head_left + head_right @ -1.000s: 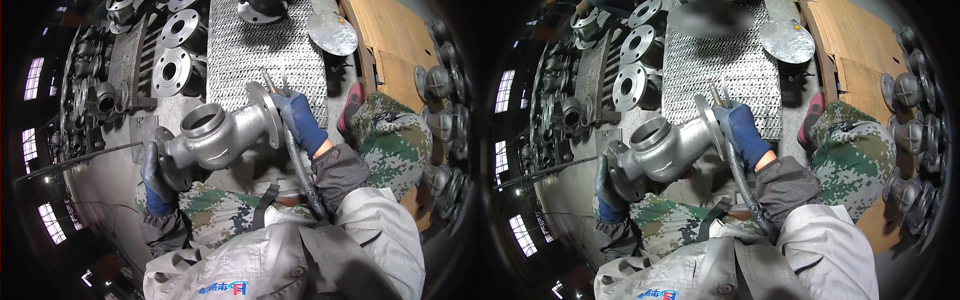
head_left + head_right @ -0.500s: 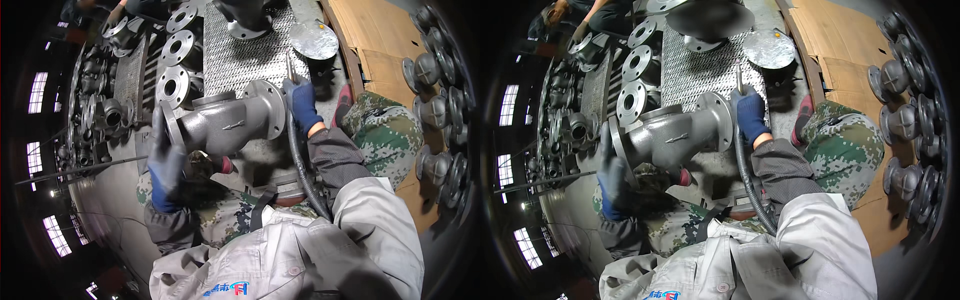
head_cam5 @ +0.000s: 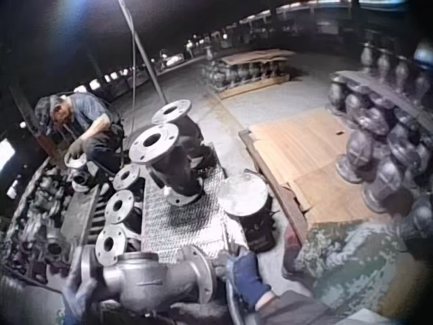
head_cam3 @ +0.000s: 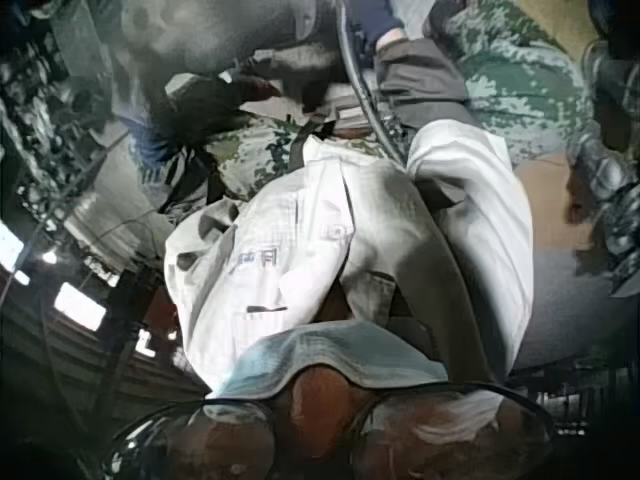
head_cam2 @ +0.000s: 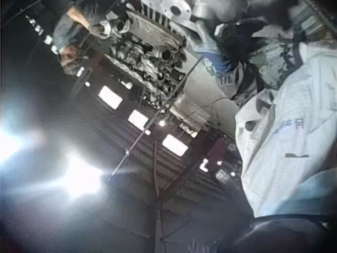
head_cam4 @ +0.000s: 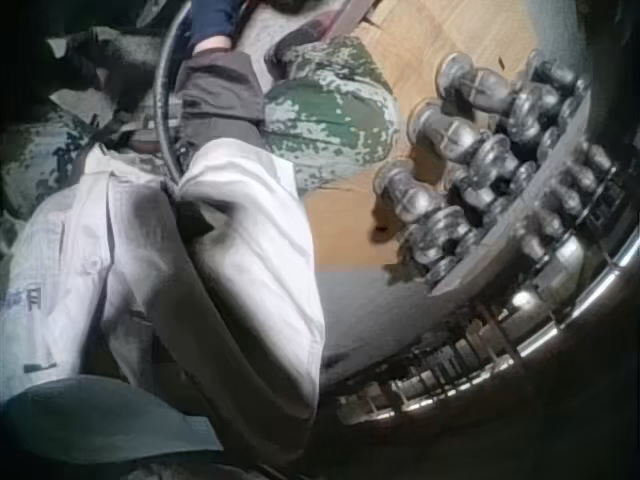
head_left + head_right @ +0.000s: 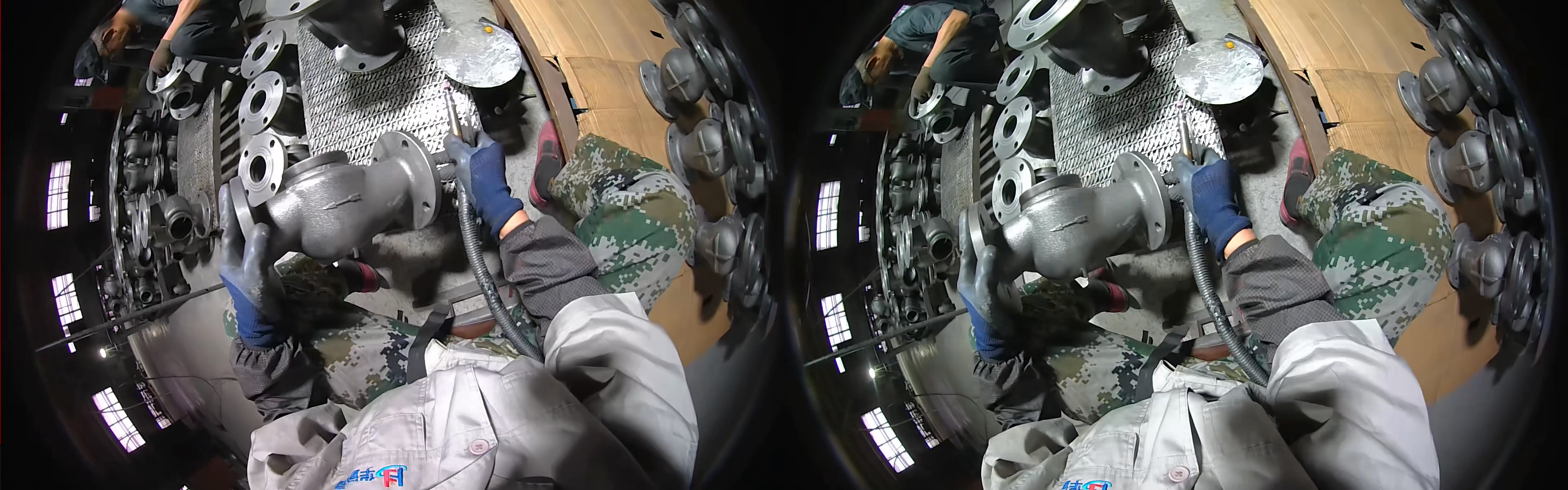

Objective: Inspecting and grinding metal valve body castings in an industrial workshop.

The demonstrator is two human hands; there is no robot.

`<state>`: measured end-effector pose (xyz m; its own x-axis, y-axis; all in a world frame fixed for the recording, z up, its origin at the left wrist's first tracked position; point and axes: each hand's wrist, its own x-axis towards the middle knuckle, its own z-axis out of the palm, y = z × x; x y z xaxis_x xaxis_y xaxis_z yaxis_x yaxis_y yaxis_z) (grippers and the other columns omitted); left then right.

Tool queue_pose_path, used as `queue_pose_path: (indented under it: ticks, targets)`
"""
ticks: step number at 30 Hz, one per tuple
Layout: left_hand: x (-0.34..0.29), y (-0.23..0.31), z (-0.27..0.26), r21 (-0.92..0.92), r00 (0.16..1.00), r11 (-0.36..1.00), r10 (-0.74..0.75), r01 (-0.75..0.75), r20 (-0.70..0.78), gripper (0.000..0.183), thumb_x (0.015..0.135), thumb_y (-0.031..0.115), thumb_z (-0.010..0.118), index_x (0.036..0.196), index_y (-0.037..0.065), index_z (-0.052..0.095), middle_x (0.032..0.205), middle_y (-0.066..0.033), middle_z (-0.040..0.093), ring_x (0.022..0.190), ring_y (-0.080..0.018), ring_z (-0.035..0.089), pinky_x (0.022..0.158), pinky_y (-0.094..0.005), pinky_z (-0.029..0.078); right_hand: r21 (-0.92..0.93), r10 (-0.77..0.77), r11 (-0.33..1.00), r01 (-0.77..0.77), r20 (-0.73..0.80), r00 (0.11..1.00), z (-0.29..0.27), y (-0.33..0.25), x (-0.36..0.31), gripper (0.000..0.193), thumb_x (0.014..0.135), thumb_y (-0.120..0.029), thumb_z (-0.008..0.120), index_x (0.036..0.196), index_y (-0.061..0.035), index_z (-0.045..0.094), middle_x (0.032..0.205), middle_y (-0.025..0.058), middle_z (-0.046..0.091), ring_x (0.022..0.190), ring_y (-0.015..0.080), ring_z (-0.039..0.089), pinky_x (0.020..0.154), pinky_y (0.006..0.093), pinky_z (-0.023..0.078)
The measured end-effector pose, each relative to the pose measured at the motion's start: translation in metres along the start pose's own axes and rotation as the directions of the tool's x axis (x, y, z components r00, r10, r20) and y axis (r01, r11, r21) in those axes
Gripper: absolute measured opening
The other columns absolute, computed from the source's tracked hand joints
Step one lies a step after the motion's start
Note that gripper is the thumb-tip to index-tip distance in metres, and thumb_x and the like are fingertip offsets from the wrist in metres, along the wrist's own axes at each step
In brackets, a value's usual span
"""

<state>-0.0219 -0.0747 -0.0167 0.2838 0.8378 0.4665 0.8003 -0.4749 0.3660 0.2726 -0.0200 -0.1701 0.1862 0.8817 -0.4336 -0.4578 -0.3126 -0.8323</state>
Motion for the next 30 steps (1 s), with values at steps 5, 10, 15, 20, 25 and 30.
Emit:
queue_pose_path:
  ticks: [5, 10, 15, 20, 25, 30]
  targets:
    - [0.002, -0.018, 0.001, 0.141, 0.963, 0.957, 0.264, -0.254, -0.058, 0.029, 0.092, -0.008, 0.053, 0.120, -0.005, 0.060, 0.124, -0.0289, 0.059, 0.105, -0.0410, 0.065, 0.084, -0.0411, 0.058, -0.045, 0.060, 0.997, -0.061, -0.022, 0.998, 0.006, 0.007, -0.012, 0.035, 0.092, -0.015, 0.064, 0.117, 0.0074, 0.057, 0.085, 0.0121, 0.068, 0.058, 0.0174, 0.064, 0.055, 0.0302, 0.055]
    - [-0.012, -0.032, -0.003, 0.112, 0.980, 0.973, 0.201, -0.200, 0.004, 0.041, 0.088, -0.010, 0.054, 0.127, 0.000, 0.054, 0.106, -0.0257, 0.064, 0.089, -0.0406, 0.066, 0.075, -0.0426, 0.056, -0.008, 0.052, 0.999, -0.052, 0.071, 0.996, 0.012, 0.005, -0.023, 0.038, 0.092, -0.018, 0.067, 0.118, 0.0074, 0.058, 0.082, 0.0077, 0.063, 0.060, 0.0163, 0.064, 0.054, 0.0295, 0.055]
    - [-0.022, -0.038, -0.014, 0.147, 0.990, 0.981, 0.116, -0.126, 0.075, 0.049, 0.090, 0.003, 0.056, 0.138, 0.000, 0.045, 0.113, -0.0270, 0.061, 0.096, -0.0396, 0.063, 0.080, -0.0442, 0.054, -0.010, -0.025, 1.000, 0.025, 0.035, 0.999, 0.015, -0.018, -0.036, 0.041, 0.097, -0.024, 0.064, 0.124, 0.0061, 0.055, 0.088, 0.0118, 0.073, 0.062, 0.0136, 0.066, 0.055, 0.0254, 0.048]
    - [-0.009, -0.011, -0.007, -0.024, 1.000, 1.000, -0.011, 0.011, -0.004, 0.069, 0.099, 0.039, 0.055, 0.152, 0.000, 0.032, 0.139, -0.0298, 0.053, 0.116, -0.0393, 0.062, 0.096, -0.0493, 0.053, 0.179, -0.219, 0.970, 0.166, 0.337, 0.916, 0.037, -0.044, -0.070, 0.041, 0.100, -0.009, 0.056, 0.137, 0.0070, 0.048, 0.104, 0.0170, 0.073, 0.069, 0.0155, 0.069, 0.062, 0.0264, 0.059]
    - [0.003, 0.024, -0.002, -0.906, 0.698, 0.149, -0.690, 0.396, 0.192, 0.081, 0.102, 0.065, 0.032, 0.155, 0.005, 0.031, 0.139, -0.0209, 0.054, 0.114, -0.0303, 0.063, 0.096, -0.0462, 0.054, 0.254, -0.075, 0.943, -0.218, 0.796, 0.601, 0.117, -0.053, -0.124, 0.045, 0.096, -0.004, 0.062, 0.139, 0.0040, 0.054, 0.097, 0.0111, 0.070, 0.065, 0.0100, 0.063, 0.057, 0.0221, 0.053]
    - [0.005, 0.021, -0.018, -0.886, 0.589, 0.158, -0.794, 0.436, 0.148, 0.067, 0.098, 0.046, 0.049, 0.151, 0.005, 0.042, 0.134, -0.0212, 0.057, 0.110, -0.0256, 0.065, 0.094, -0.0411, 0.053, -0.163, 0.221, 0.973, -0.162, 0.861, 0.458, 0.148, -0.059, -0.139, 0.033, 0.095, -0.027, 0.063, 0.108, 0.0030, 0.066, 0.078, 0.0120, 0.069, 0.060, 0.0163, 0.065, 0.054, 0.0272, 0.053]
